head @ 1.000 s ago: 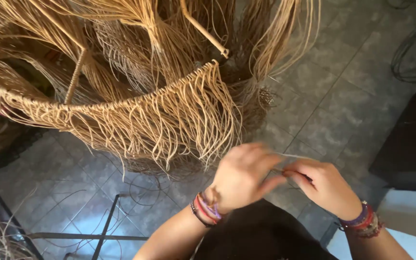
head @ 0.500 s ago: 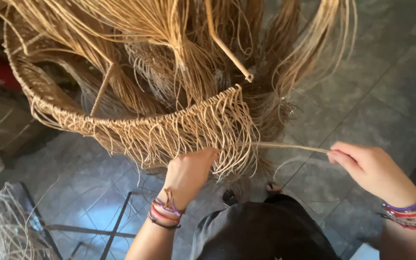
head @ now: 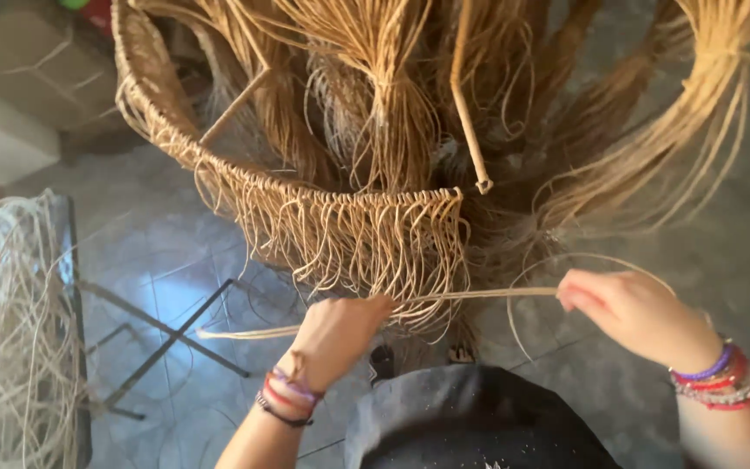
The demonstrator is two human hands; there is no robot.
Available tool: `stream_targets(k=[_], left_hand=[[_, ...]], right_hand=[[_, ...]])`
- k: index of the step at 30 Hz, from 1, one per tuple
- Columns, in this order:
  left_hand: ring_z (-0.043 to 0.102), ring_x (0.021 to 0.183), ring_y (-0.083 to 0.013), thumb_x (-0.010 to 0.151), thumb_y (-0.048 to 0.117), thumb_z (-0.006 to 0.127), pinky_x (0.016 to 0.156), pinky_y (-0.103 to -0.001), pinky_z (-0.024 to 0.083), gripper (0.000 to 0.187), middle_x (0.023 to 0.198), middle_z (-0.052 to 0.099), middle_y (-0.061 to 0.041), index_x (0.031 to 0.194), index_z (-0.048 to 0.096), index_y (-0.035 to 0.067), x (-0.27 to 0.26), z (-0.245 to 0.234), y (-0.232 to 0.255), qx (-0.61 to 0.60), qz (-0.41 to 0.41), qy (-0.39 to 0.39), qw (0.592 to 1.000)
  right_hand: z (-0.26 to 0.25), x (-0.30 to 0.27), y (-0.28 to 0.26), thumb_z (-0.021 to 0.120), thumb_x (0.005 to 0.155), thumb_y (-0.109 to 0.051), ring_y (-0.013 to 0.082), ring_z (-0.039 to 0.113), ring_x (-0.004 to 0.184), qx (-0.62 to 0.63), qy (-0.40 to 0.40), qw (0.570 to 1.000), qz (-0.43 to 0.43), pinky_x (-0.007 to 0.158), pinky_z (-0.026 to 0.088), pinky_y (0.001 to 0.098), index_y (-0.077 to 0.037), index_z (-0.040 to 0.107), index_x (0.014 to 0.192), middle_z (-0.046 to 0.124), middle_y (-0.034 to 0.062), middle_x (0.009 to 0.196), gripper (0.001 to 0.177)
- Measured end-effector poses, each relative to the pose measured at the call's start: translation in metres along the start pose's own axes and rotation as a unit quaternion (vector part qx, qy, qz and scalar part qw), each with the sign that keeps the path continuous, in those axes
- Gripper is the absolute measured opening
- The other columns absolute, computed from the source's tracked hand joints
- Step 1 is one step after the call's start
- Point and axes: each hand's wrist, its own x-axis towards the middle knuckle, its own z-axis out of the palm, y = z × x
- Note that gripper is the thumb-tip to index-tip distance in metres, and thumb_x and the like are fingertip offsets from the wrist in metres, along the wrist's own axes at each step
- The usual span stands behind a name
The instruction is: Weaving natural fiber strands onto a circular frame to create a decorative furniture piece
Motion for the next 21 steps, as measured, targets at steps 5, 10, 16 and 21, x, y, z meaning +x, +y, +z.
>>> stream_targets(k=[5,10,16,21], left_hand=[[0.071,0.088,-0.0365,0.098,0.040,0.063,0.070,-0.048,0.057,0.072,0.119,0.064,-0.021,0.155,0.036,0.004,0.015,-0.017,0.097,-0.116,0.066,0.069,0.989],[0.067,0.051,-0.0144,0.093,0.010,0.060,0.033,-0.032,0.046,0.011,0.072,0.066,0.005,0.098,0.057,0.019,0.022,0.039,0.102,0.047,0.042,0.179,0.982],[0.072,0.064,-0.0364,0.103,0.033,0.054,0.049,-0.050,0.051,0.012,0.076,0.074,-0.005,0.101,0.062,0.024,-0.020,0.034,0.058,-0.003,-0.191,0.079,0.978],[0.070,0.085,-0.0415,0.096,0.024,0.066,0.058,-0.050,0.058,0.072,0.109,0.062,-0.024,0.152,0.028,-0.002,0.025,-0.009,0.148,-0.201,-0.009,0.128,0.971]], right_hand=[[0.018,0.028,-0.044,0.057,0.097,-0.029,0.0167,0.079,0.071,0.041,-0.017,0.986,-0.158,0.066,0.057,0.0357,-0.020,0.070,0.090,0.082,-0.0041,0.083,0.017],[-0.005,0.038,-0.033,0.059,0.098,-0.028,0.0133,0.079,0.070,0.033,-0.020,0.968,-0.246,0.066,0.061,0.0317,-0.018,0.071,0.090,0.080,-0.0035,0.082,0.018],[-0.010,0.048,0.005,0.050,0.100,-0.037,0.0069,0.076,0.065,-0.021,-0.071,0.992,-0.098,0.064,0.053,0.0279,-0.025,0.071,0.092,0.078,-0.0118,0.075,0.026],[0.022,0.052,-0.043,0.060,0.097,-0.035,0.0336,0.075,0.077,-0.018,-0.056,0.967,-0.250,0.066,0.052,0.0502,-0.018,0.067,0.091,0.079,0.0053,0.085,0.019]])
